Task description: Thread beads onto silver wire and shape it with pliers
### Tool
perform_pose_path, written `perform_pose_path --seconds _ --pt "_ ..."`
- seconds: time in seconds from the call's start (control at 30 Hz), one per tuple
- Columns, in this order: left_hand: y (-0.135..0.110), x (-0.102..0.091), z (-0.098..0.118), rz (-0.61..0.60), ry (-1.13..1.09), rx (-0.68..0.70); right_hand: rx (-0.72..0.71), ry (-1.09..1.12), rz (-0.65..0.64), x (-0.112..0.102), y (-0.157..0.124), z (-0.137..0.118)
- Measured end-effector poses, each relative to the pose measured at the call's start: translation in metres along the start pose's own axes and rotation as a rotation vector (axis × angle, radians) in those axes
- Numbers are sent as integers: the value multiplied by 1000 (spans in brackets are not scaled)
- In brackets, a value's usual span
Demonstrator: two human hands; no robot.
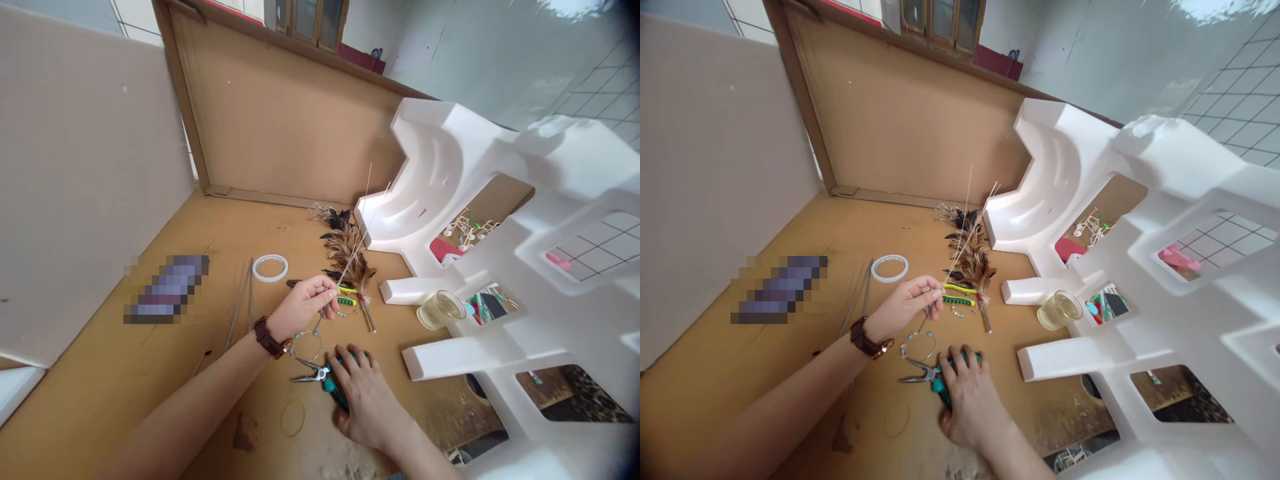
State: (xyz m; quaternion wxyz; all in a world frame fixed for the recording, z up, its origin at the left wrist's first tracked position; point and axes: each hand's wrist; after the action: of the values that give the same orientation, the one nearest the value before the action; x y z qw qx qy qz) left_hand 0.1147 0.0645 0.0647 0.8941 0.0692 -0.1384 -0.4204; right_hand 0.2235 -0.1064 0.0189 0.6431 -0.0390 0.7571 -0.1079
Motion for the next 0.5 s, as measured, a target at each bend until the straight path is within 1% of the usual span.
perform_pose_path --seconds 0.17,0.27,0.33,0.4,0.43,0.5 --pt "-3 2 5 -9 -28 0 -11 -46 48 -3 -5 -9" --pt "-4 2 6 -41 -27 2 14 25 39 -3 -7 -7" --pt "-5 0 8 -55 -24 7 65 137 38 -3 -9 -1" --pt "-7 -3 12 -59 -20 14 131 302 66 -5 -13 8" --pt "-8 -5 15 -57 -16 19 166 416 87 -7 -15 14" --pt "-9 -7 22 -55 -5 29 230 734 102 -14 -21 25"
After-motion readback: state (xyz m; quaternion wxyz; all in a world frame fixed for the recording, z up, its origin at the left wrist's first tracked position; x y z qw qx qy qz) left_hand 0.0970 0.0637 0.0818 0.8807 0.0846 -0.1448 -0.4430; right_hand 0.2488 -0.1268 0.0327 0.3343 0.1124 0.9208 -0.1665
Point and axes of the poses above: each hand's wrist, its own y-axis towards the middle knuckle, its own x-axis out of the palm, z = x × y, and after that the axes turned 8 degrees about x, right-handed
